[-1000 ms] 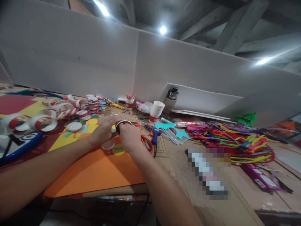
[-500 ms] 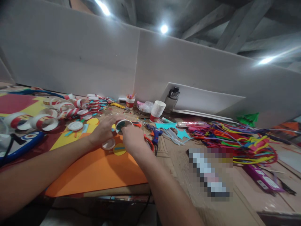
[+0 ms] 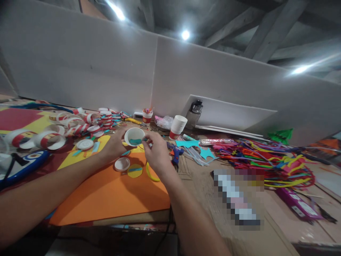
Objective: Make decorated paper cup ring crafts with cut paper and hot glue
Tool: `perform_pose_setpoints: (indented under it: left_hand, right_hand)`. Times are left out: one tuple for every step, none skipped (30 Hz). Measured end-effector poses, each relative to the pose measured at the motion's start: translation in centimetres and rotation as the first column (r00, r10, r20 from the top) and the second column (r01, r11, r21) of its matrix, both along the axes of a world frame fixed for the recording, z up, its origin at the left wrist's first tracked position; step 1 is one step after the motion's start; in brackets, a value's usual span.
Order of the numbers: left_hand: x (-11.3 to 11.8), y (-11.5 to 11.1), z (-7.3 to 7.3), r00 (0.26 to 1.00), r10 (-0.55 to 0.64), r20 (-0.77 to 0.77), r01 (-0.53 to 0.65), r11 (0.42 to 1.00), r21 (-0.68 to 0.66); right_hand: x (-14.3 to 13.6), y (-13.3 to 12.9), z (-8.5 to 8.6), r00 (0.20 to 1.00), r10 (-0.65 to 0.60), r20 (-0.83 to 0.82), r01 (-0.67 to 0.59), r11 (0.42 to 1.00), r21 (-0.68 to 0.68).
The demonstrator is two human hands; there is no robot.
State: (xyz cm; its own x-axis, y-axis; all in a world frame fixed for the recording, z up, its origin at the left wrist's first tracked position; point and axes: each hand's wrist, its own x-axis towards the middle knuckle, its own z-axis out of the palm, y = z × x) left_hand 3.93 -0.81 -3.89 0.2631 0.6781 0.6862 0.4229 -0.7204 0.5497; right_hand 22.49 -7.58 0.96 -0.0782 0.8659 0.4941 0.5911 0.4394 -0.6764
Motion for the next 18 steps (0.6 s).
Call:
perform_pose_setpoints:
  left_hand:
    - [-0.1,0.3,0.2,0.999,0.021,0.038,-0.018,0.997,-0.068]
    - [-0.1,0.8,0.4,0.997,0.039,0.067,-0.029,0.990,-0.140]
    - [-0.2,1.4,0.7,0.989,0.086,0.117,-0.061,0.977,-0.203]
    - [-0.2,2.1,1.0,0.985,0.110,0.131,-0.074,0.963,-0.258]
    - [-0.2,2.9,1.3,0.983,0.119,0.139,-0.075,0.955,-0.286]
    - [0.0,3.8,1.6,0.983,0.113,0.144,-0.062,0.947,-0.316]
    - [0.2,4.8,1.9,0.984,0.110,0.139,-0.053,0.932,-0.359]
    - [0.5,5.7,2.0,0.986,0.115,0.124,-0.057,0.915,-0.399]
    - [0.9,6.7,2.1,0.986,0.125,0.114,-0.064,0.899,-0.433]
    - [1.4,7.6,2.1,0.988,0.108,0.108,-0.046,0.887,-0.459]
    - [1.9,8.4,2.1,0.994,0.074,0.081,-0.027,0.879,-0.477]
    - [2.6,9.1,2.0,0.997,0.049,0.055,-0.015,0.874,-0.486]
    - [3.2,9.7,1.8,0.998,0.058,0.039,-0.032,0.872,-0.488]
    - [3.8,10.1,1.6,0.995,0.092,0.028,-0.067,0.870,-0.488]
    - [4.5,10.4,1.3,0.995,0.095,0.011,-0.078,0.867,-0.491]
    - [5.0,10.6,1.0,0.997,0.083,-0.004,-0.074,0.873,-0.482]
    - [5.6,10.6,0.7,0.997,0.071,-0.006,-0.065,0.876,-0.477]
    - [6.0,10.6,0.4,0.999,0.052,-0.001,-0.046,0.878,-0.476]
  right_hand:
    - [0.3,0.2,0.0,0.997,-0.017,-0.079,0.015,1.000,-0.024]
    - [0.6,0.5,-0.1,0.987,-0.037,-0.158,0.030,0.998,-0.047]
    - [0.9,0.8,-0.2,0.971,-0.057,-0.231,0.043,0.997,-0.065]
    - [1.3,1.2,-0.3,0.951,-0.068,-0.301,0.047,0.996,-0.076]
    - [1.6,1.5,-0.4,0.928,-0.076,-0.364,0.046,0.995,-0.091]
    - [1.9,1.7,-0.5,0.905,-0.081,-0.418,0.038,0.993,-0.108]
    - [2.1,2.0,-0.5,0.884,-0.085,-0.459,0.028,0.991,-0.130]
    - [2.3,2.1,-0.6,0.869,-0.095,-0.486,0.021,0.988,-0.156]
    - [2.5,2.3,-0.6,0.861,-0.109,-0.497,0.019,0.983,-0.183]
    - [2.6,2.4,-0.7,0.856,-0.126,-0.501,0.023,0.978,-0.207]
    - [2.6,2.5,-0.8,0.856,-0.144,-0.497,0.033,0.974,-0.224]
    - [2.7,2.5,-0.9,0.856,-0.157,-0.492,0.044,0.971,-0.234]
    - [2.7,2.6,-1.1,0.858,-0.168,-0.486,0.054,0.969,-0.239]
    - [2.7,2.7,-1.3,0.859,-0.177,-0.479,0.067,0.969,-0.239]
    - [2.8,2.7,-1.5,0.863,-0.184,-0.470,0.079,0.969,-0.234]
    - [2.8,2.8,-1.7,0.869,-0.189,-0.457,0.091,0.969,-0.228]
    - [2.8,2.9,-2.0,0.877,-0.192,-0.440,0.101,0.970,-0.222]
    - [2.8,2.9,-2.1,0.885,-0.193,-0.423,0.108,0.970,-0.217]
